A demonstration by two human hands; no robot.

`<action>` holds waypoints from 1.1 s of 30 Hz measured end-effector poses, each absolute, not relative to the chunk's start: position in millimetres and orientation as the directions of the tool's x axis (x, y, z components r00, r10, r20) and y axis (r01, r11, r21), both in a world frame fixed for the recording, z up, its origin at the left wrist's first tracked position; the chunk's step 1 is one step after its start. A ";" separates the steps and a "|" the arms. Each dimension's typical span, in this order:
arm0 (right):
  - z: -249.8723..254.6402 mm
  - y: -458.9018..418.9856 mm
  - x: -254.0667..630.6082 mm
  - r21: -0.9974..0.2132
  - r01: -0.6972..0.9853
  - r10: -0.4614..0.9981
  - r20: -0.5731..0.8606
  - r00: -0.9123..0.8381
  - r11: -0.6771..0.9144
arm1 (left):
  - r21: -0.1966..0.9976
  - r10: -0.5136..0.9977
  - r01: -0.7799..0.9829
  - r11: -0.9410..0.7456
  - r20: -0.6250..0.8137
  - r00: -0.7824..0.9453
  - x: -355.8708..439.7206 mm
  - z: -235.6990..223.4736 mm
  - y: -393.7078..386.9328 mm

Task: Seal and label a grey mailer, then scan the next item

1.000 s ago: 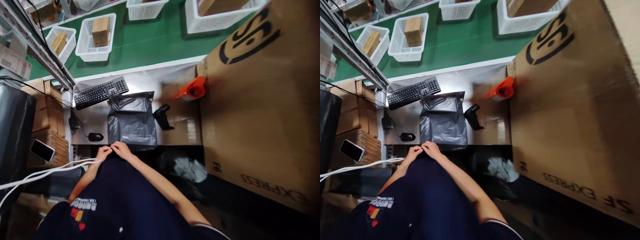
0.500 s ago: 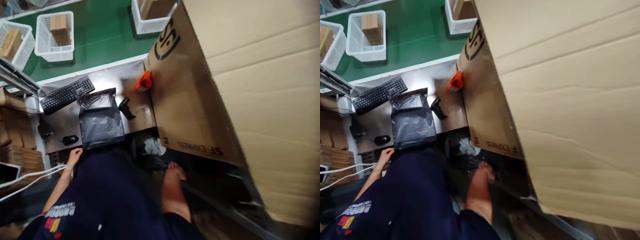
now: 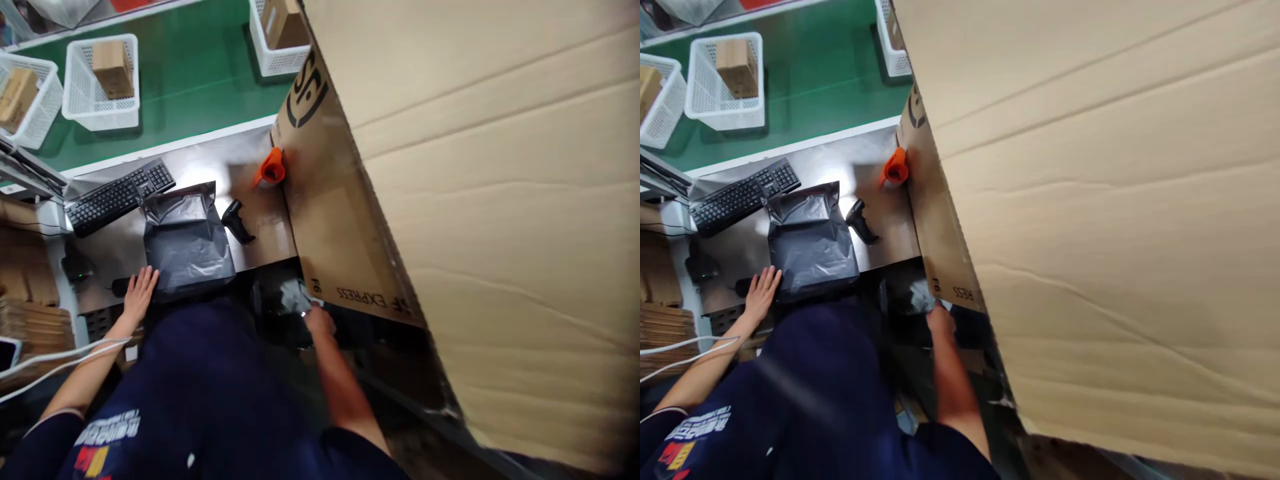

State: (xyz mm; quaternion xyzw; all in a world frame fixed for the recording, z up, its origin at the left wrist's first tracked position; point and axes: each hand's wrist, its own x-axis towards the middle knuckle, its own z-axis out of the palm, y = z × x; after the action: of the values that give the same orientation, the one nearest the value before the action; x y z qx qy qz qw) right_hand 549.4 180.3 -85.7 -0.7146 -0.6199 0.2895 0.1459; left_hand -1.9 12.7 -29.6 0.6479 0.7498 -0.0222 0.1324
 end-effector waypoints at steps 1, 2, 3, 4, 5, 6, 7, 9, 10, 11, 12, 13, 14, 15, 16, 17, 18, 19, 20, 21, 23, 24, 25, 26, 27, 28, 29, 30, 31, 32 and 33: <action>-90.0 180.6 542.3 -0.563 0.812 0.970 -0.244 0.018 -0.157 | 0.141 0.965 0.983 0.120 -0.249 -0.082 -2.2 -31.3 14.2; -93.4 181.7 532.7 -0.569 0.817 0.968 -0.246 -0.055 -0.099 | 0.145 0.962 0.986 0.082 -0.272 -0.040 -3.1 -32.9 15.5; -96.0 183.7 520.9 -0.581 0.814 0.960 -0.233 -0.158 -0.007 | 0.150 0.955 0.988 0.046 -0.297 0.000 -4.4 -34.3 16.7; -97.8 187.1 507.4 -0.592 0.798 0.937 -0.202 -0.283 0.113 | 0.155 0.945 0.988 0.010 -0.326 0.042 -6.2 -35.4 18.0; -98.8 192.1 492.6 -0.593 0.767 0.896 -0.163 -0.413 0.246 | 0.161 0.931 0.987 -0.026 -0.355 0.082 -8.4 -36.5 19.3; -99.5 198.8 477.0 -0.580 0.724 0.837 -0.126 -0.532 0.373 | 0.169 0.917 0.984 -0.057 -0.382 0.119 -10.8 -37.6 20.7; -100.0 207.0 461.2 -0.559 0.676 0.769 -0.103 -0.631 0.481 | 0.177 0.905 0.981 -0.079 -0.400 0.145 -13.2 -38.9 22.0; -101.3 226.7 430.6 -0.537 0.599 0.654 -0.111 -0.748 0.594 | 0.199 0.903 0.977 -0.072 -0.403 0.149 -17.1 -43.1 24.0; -102.4 237.1 416.5 -0.545 0.566 0.604 -0.131 -0.786 0.618 | 0.217 0.912 0.975 -0.045 -0.389 0.129 -18.2 -46.0 24.5; -103.8 246.8 403.6 -0.559 0.531 0.552 -0.150 -0.820 0.636 | 0.243 0.923 0.970 -0.013 -0.370 0.105 -18.7 -49.4 24.5; -105.4 255.3 392.4 -0.576 0.492 0.499 -0.161 -0.851 0.653 | 0.273 0.932 0.962 0.017 -0.353 0.084 -18.6 -53.0 24.0; -107.0 262.1 382.9 -0.592 0.449 0.448 -0.161 -0.879 0.669 | 0.303 0.938 0.952 0.039 -0.339 0.070 -18.0 -56.5 23.0; -108.4 266.8 375.6 -0.605 0.402 0.398 -0.150 -0.905 0.687 | 0.327 0.942 0.943 0.053 -0.331 0.062 -17.3 -59.5 21.5; -109.4 269.3 370.5 -0.614 0.351 0.348 -0.129 -0.928 0.707 | 0.342 0.943 0.938 0.060 -0.328 0.060 -16.5 -61.7 19.5; -110.0 269.6 367.8 -0.617 0.303 0.308 -0.102 -0.946 0.726 | 0.352 0.941 0.934 0.059 -0.331 0.065 -15.9 -62.8 17.1; -110.1 267.9 367.3 -0.617 0.262 0.277 -0.073 -0.958 0.743 | 0.361 0.938 0.931 0.056 -0.339 0.075 -15.5 -62.6 14.3; -109.6 264.6 368.9 -0.615 0.228 0.257 -0.042 -0.966 0.755 | 0.376 0.931 0.925 0.053 -0.353 0.090 -15.5 -61.2 11.2; -108.6 260.2 372.0 -0.618 0.203 0.248 -0.014 -0.969 0.759 | 0.401 0.922 0.915 0.052 -0.370 0.110 -15.8 -58.5 7.9; -107.1 255.0 375.9 -0.631 0.189 0.251 0.009 -0.968 0.752 | 0.435 0.914 0.899 0.056 -0.385 0.130 -16.4 -54.6 4.7; -105.2 249.7 379.9 -0.661 0.185 0.267 0.024 -0.963 0.728 | 0.479 0.907 0.875 0.069 -0.395 0.145 -17.0 -49.7 1.7; -100.3 241.2 385.3 -0.755 0.210 0.339 0.017 -0.941 0.621 | 0.579 0.904 0.803 0.137 -0.405 0.138 -18.2 -37.4 -1.9; -97.5 239.0 385.3 -0.805 0.249 0.407 -0.009 -0.913 0.539 | 0.626 0.907 0.755 0.193 -0.408 0.107 -18.5 -30.6 -1.6; -94.4 238.6 382.9 -0.848 0.301 0.501 -0.050 -0.864 0.436 | 0.666 0.912 0.700 0.259 -0.408 0.050 -18.7 -23.8 0.8; -91.1 240.4 377.9 -0.878 0.352 0.602 -0.096 -0.793 0.324 | 0.700 0.916 0.635 0.327 -0.401 -0.031 -18.7 -17.5 5.8; -87.6 244.2 370.2 -0.895 0.388 0.692 -0.137 -0.709 0.221 | 0.732 0.914 0.558 0.391 -0.379 -0.142 -18.8 -11.9 13.5; -84.0 250.1 360.1 -0.901 0.409 0.763 -0.164 -0.626 0.142 | 0.761 0.898 0.479 0.438 -0.345 -0.273 -19.0 -7.5 24.1; -80.1 257.7 347.9 -0.907 0.413 0.817 -0.172 -0.550 0.087 | 0.787 0.864 0.407 0.465 -0.304 -0.401 -19.4 -4.3 37.2; -76.0 266.6 334.3 -0.914 0.402 0.859 -0.167 -0.485 0.049 | 0.807 0.819 0.350 0.475 -0.261 -0.510 -20.1 -2.5 52.4; -71.6 276.2 319.8 -0.923 0.383 0.891 -0.154 -0.426 0.024 | 0.822 0.773 0.312 0.477 -0.222 -0.594 -21.2 -2.0 68.9; -67.0 286.1 305.1 -0.933 0.361 0.919 -0.139 -0.369 0.004 | 0.827 0.733 0.295 0.478 -0.191 -0.653 -22.5 -2.5 85.9; -62.4 295.7 290.9 -0.941 0.339 0.943 -0.128 -0.308 -0.017 | 0.826 0.704 0.294 0.481 -0.164 -0.692 -23.9 -3.8 102.8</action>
State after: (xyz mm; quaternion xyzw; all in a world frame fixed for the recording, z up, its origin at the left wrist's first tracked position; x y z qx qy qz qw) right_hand 290.9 295.7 -62.4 -0.5058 -0.6335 0.5026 0.3005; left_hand -23.9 102.8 -3.8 0.3028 0.8234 0.4095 0.2501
